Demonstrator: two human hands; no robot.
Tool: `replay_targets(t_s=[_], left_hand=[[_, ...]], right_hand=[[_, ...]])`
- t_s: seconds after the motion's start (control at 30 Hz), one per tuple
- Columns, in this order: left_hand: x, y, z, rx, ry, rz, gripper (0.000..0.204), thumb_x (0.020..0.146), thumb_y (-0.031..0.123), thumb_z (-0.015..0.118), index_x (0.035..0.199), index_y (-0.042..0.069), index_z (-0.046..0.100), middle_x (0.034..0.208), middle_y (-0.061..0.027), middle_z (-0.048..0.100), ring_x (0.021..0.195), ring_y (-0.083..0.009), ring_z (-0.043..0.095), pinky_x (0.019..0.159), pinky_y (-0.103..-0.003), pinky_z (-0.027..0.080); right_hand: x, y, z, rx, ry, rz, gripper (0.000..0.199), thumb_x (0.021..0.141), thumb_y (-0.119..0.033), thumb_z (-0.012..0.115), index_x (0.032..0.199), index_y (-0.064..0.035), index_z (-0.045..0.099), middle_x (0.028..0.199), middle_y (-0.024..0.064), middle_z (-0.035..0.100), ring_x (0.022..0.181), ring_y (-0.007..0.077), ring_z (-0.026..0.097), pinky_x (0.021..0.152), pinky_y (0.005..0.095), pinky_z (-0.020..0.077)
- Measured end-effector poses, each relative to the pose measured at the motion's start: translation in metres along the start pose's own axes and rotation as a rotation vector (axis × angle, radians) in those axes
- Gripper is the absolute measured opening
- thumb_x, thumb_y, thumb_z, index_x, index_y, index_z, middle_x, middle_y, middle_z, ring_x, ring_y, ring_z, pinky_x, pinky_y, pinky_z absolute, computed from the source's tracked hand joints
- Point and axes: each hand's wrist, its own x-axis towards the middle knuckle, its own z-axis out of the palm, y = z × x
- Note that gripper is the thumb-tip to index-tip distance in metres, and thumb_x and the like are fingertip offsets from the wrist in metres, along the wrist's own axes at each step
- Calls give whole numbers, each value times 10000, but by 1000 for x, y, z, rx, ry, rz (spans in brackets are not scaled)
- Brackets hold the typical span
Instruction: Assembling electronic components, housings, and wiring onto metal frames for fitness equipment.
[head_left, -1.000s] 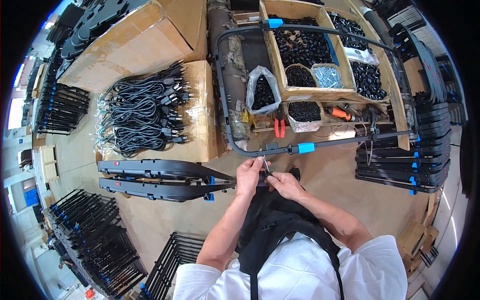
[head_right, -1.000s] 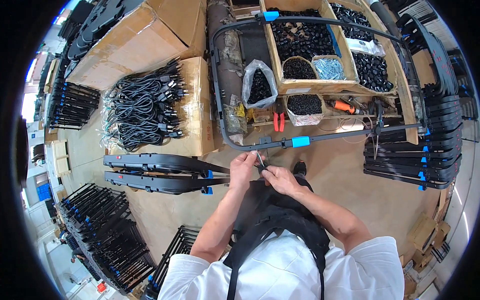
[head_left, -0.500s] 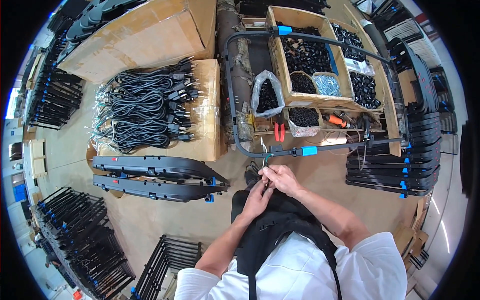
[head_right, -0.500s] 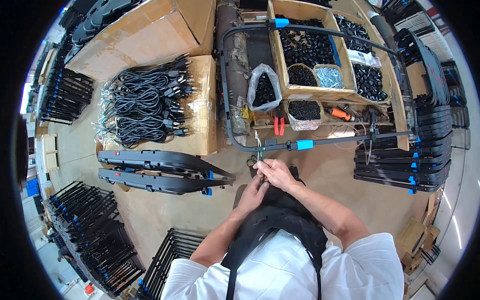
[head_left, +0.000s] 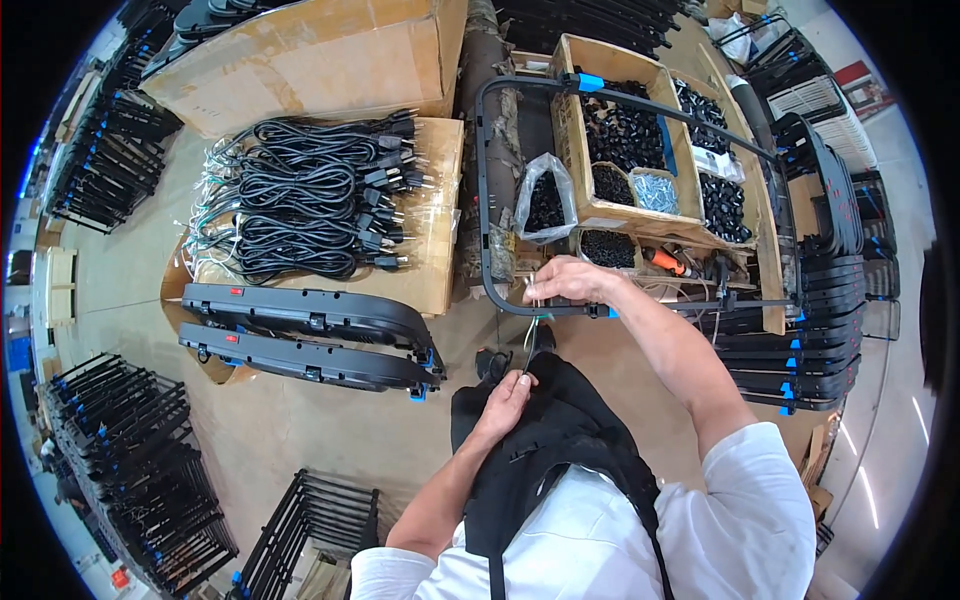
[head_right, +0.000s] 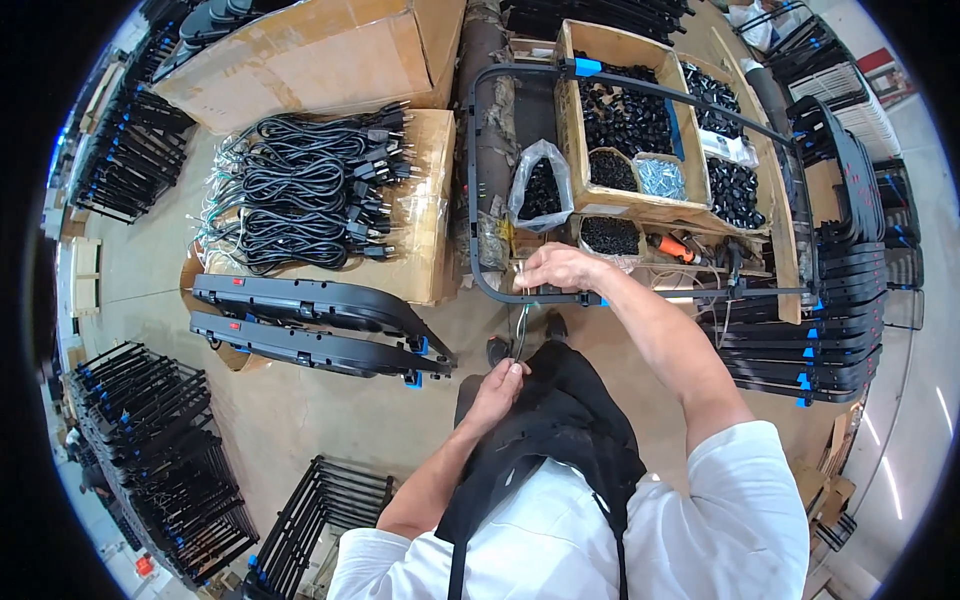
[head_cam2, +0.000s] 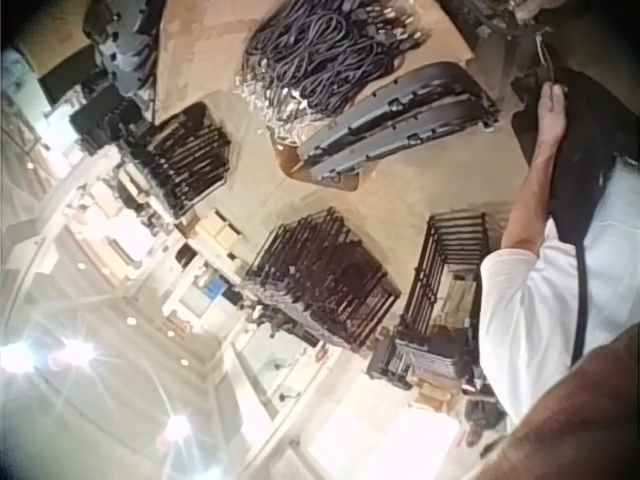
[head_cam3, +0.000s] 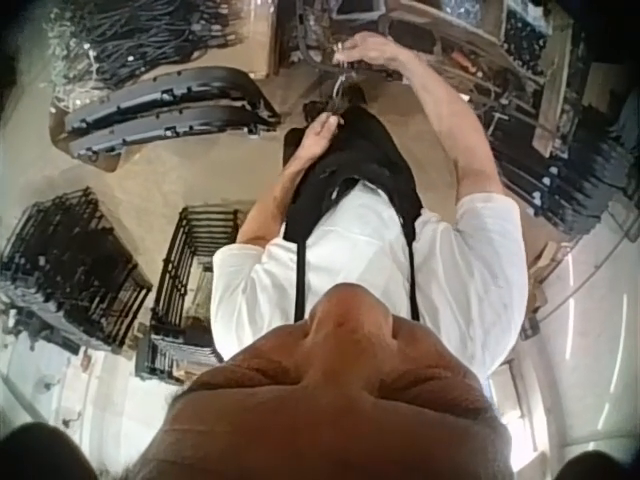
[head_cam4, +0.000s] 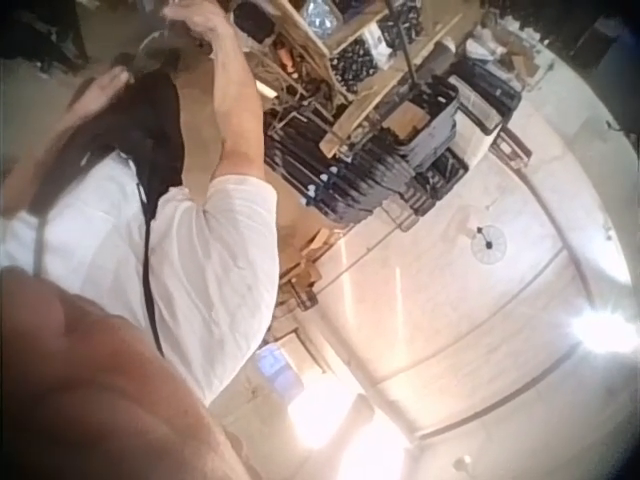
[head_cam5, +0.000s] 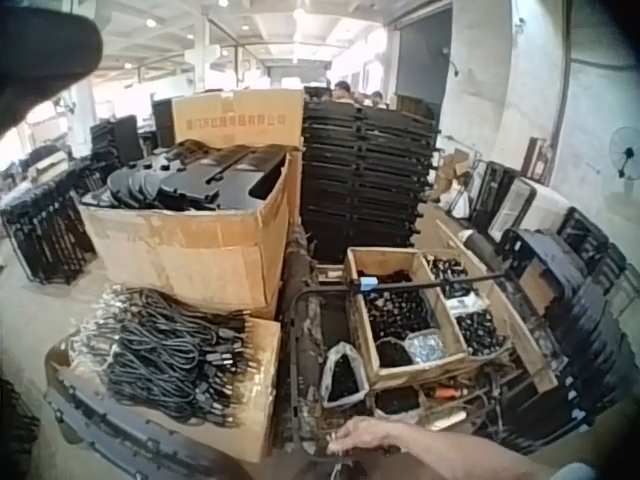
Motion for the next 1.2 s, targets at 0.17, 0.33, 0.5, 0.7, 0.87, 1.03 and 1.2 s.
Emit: replay_targets(t_s=[0.17,0.33,0.5,0.7,0.87,1.03,1.2], left_hand=[[-11,19,10,1,35,133,268,1132,248,445,1250,64,600,845,-4,577,794,-87,546,748,-268,486],[9,45,11,35,100,-25,279,1128,217,431,1259,31,592,872,-19,627,800,-120,594,796,-282,514],[31,35,16,-19,237,22,267,1104,203,525,1235,5,648,1010,-58,735,950,-137,684,914,-299,540],[31,48,29,79,305,-92,270,1088,221,576,1207,12,699,893,-4,665,759,-105,606,747,-273,522],[42,66,46,-31,533,7,262,1103,224,543,1161,20,697,860,30,595,782,-75,523,722,-254,471],[50,69,54,-172,522,25,260,1100,201,554,1198,-6,677,887,24,637,792,-68,569,756,-236,487],[62,69,54,-273,494,55,224,1096,181,556,1159,-1,668,885,-21,685,822,-101,647,772,-257,519]], right_hand=[[0,15,5,363,355,-3,285,985,-283,710,993,-9,787,928,50,754,872,126,667,827,275,512],[25,33,-12,680,755,-41,304,1038,-335,651,936,-60,732,709,-29,593,610,71,519,566,246,424],[39,9,-13,730,832,-247,317,1047,-346,644,958,-57,741,637,-42,543,533,58,476,493,238,378],[64,3,-53,363,534,-142,319,1029,-298,635,870,-26,688,642,0,575,539,105,553,477,306,422],[61,-14,-70,775,459,-258,426,1061,-413,600,1206,-21,679,920,34,647,688,115,631,574,253,513],[31,17,-67,552,242,46,590,1006,-582,614,1120,-5,667,814,26,642,614,102,597,511,257,458],[35,-3,-29,272,229,-188,423,996,-415,679,790,-51,613,663,-23,557,526,70,497,465,268,367]])
